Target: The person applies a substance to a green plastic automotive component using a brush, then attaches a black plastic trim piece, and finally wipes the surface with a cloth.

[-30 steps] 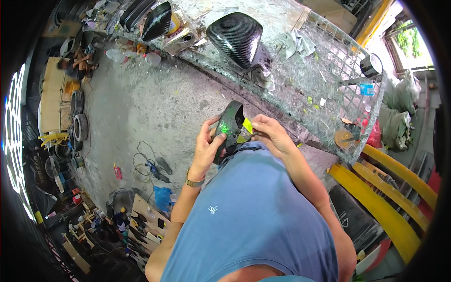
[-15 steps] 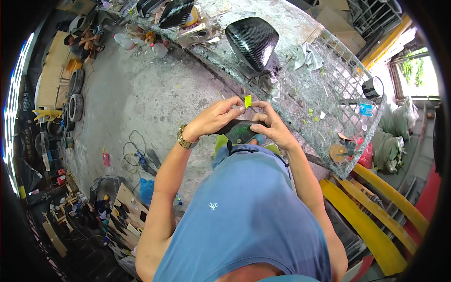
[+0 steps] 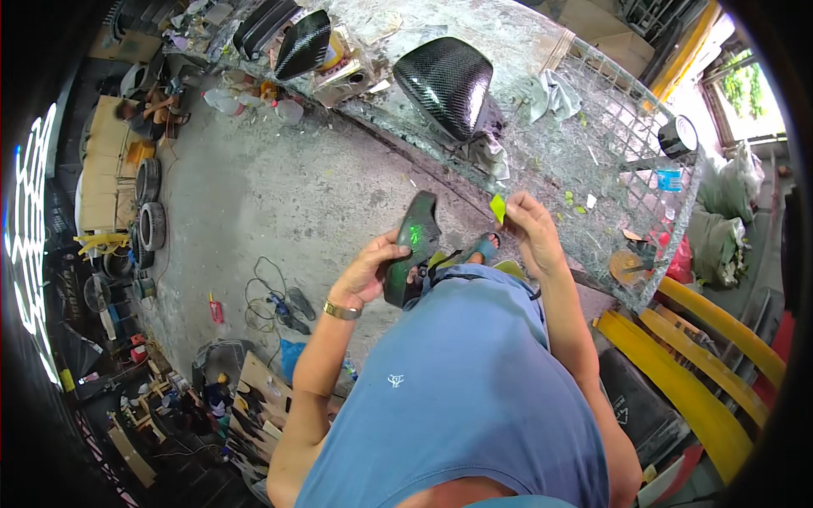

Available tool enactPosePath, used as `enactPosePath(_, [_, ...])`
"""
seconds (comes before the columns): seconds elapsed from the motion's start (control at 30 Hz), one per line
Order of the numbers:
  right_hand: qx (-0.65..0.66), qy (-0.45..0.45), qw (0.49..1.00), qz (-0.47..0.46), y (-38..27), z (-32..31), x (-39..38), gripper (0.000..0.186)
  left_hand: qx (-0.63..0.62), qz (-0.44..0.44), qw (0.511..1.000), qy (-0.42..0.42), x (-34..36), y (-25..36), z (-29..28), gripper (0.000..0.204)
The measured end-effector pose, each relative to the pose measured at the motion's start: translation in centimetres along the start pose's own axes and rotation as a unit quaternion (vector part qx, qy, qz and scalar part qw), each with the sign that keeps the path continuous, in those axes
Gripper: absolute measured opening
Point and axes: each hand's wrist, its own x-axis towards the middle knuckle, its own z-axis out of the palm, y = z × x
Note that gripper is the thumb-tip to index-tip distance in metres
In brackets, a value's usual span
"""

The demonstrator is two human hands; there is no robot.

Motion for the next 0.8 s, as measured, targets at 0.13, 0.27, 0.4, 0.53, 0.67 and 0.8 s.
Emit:
enactPosePath(0.13, [0.061, -0.044, 0.988, 0.134, 1.5, 1.2, -0.9, 0.013, 0.044, 0.06, 0.995, 0.074, -0.7, -0.7, 1.3, 0.029])
enactPosePath(0.27, [0.044, -0.068, 0.985, 0.151, 2.0, 2.6, -1.3, 0.014, 0.066, 0.088, 0.99, 0.093, -1.2, -0.2, 2.6, 0.023])
enactPosePath(0.4, [0.031, -0.115, 0.98, 0.16, 1.6, 4.2, -1.5, 0.015, 0.078, 0.14, 0.983, 0.092, -0.9, -0.8, 3.0, 0.036])
enactPosePath(0.53, [0.011, -0.151, 0.98, 0.131, 2.0, 5.2, -1.0, 0.017, 0.084, 0.169, 0.976, 0.112, 0.1, -1.5, 2.1, 0.06])
enactPosePath(0.67, [-0.019, -0.16, 0.98, 0.113, 3.7, 6.6, -0.2, 0.019, 0.136, 0.237, 0.947, 0.169, 1.6, -2.6, 2.2, 0.065])
enactPosePath(0.8, [-0.047, -0.162, 0.985, 0.028, 5.7, 8.5, 0.7, 0.023, 0.162, 0.302, 0.915, 0.21, 1.5, -3.4, 1.7, 0.064])
